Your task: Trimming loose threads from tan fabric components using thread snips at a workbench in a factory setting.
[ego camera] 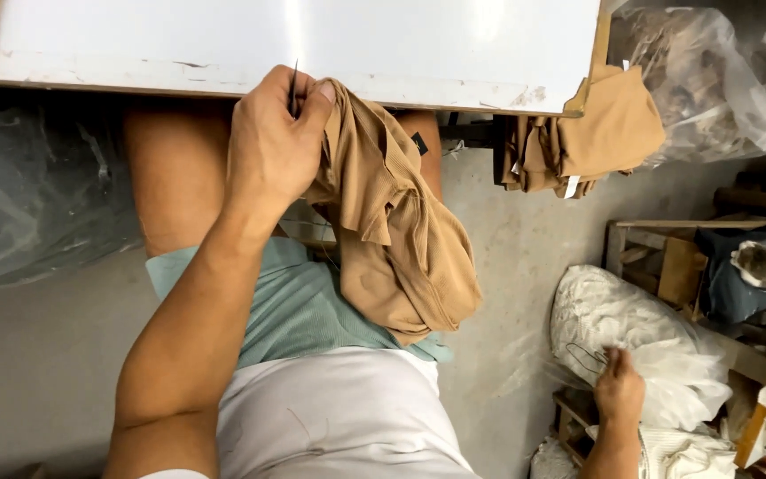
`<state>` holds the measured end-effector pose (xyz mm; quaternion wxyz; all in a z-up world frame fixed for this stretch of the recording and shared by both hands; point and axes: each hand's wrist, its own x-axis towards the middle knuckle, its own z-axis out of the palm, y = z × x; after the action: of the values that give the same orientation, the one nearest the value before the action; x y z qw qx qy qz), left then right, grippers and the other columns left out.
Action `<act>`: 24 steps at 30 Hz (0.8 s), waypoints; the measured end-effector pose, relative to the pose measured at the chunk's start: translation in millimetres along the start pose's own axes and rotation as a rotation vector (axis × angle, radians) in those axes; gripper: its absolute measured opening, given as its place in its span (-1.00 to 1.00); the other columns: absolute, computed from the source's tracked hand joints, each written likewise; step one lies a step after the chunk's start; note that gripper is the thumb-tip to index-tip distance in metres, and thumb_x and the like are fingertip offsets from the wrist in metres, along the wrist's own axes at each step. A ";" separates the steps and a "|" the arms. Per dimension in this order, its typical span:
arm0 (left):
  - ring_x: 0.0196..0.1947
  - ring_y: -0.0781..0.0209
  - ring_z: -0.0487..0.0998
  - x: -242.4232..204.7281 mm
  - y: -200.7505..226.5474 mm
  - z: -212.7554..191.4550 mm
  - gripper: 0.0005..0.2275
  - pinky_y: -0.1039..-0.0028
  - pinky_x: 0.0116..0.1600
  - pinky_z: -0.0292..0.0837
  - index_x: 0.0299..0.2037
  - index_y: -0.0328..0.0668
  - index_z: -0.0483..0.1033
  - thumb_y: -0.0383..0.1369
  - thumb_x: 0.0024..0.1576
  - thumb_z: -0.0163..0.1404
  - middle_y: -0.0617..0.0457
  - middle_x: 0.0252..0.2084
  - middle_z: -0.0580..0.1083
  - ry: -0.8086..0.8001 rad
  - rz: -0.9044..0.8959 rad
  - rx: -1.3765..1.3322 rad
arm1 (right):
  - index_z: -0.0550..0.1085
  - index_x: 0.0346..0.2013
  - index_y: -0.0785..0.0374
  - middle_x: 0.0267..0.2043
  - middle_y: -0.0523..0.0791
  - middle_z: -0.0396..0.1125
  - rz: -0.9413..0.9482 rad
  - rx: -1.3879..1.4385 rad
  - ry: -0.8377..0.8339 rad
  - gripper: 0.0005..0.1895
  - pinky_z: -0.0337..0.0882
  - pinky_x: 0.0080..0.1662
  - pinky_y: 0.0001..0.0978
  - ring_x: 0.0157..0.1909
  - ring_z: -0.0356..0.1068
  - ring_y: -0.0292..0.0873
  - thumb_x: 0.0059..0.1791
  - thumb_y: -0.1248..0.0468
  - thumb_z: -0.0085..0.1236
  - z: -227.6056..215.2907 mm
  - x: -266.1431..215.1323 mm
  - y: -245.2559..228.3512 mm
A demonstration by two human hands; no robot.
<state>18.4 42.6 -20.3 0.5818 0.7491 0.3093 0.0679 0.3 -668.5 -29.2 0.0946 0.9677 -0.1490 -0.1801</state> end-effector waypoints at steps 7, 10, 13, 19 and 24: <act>-0.75 0.30 0.41 -15.5 29.6 -10.8 -0.78 0.63 -0.74 0.10 -0.34 -0.21 0.37 -0.27 0.30 -0.07 0.01 -0.58 0.45 -0.196 -0.336 -0.610 | -0.04 0.56 0.15 0.56 0.00 -0.05 0.525 0.675 -0.259 -0.05 0.08 0.37 -0.14 0.47 0.06 0.00 -0.09 0.32 0.13 7.3 -31.9 25.6; -0.74 0.18 0.47 -26.2 42.8 -5.6 -0.76 0.68 -0.79 -0.01 -0.45 -0.22 0.39 -0.30 0.25 -0.04 -0.08 -0.64 0.46 -0.249 -0.383 -0.843 | -0.06 0.55 -0.25 0.64 0.09 -0.38 -0.071 0.012 -0.296 0.10 -0.08 0.44 0.17 0.56 -0.18 0.33 -0.20 0.11 0.28 34.3 22.0 20.0; -0.72 0.15 0.52 -37.2 64.3 -5.2 -0.76 0.68 -0.82 0.03 -0.42 -0.32 0.45 -0.29 0.20 0.03 -0.09 -0.57 0.46 -0.265 -0.437 -0.923 | 0.52 -0.10 0.37 0.07 0.13 0.40 -0.758 0.496 0.533 -0.55 0.34 0.30 -0.01 0.17 0.39 0.16 -0.19 0.62 -0.18 -64.1 -58.5 -165.8; -0.76 0.23 0.48 -55.5 77.7 10.5 -0.72 0.68 -0.84 0.02 -0.53 -0.32 0.44 -0.30 0.18 0.07 -0.11 -0.69 0.43 -0.300 -0.416 -1.035 | 0.32 0.16 0.32 0.10 0.04 0.31 -1.231 1.016 -0.116 -0.53 0.48 0.20 -0.24 0.13 0.42 -0.02 0.06 0.14 0.18 -114.4 -182.8 -400.7; -0.73 0.00 0.54 -55.2 67.2 7.4 -0.79 0.64 -0.84 0.14 -0.32 -0.31 0.37 -0.33 0.17 0.11 -0.15 -0.59 0.39 -0.192 -0.459 -1.042 | 0.47 -0.06 0.25 -0.26 0.03 0.48 -1.095 0.977 -0.231 -0.78 0.49 -0.18 0.00 -0.21 0.54 0.19 0.08 0.19 0.10 -77.6 -186.0 -418.5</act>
<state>3.5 -2.3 53.0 0.8994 0.2800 0.3354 0.0149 -29.8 -206.1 2.5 -0.4660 0.8103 0.2827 -0.2154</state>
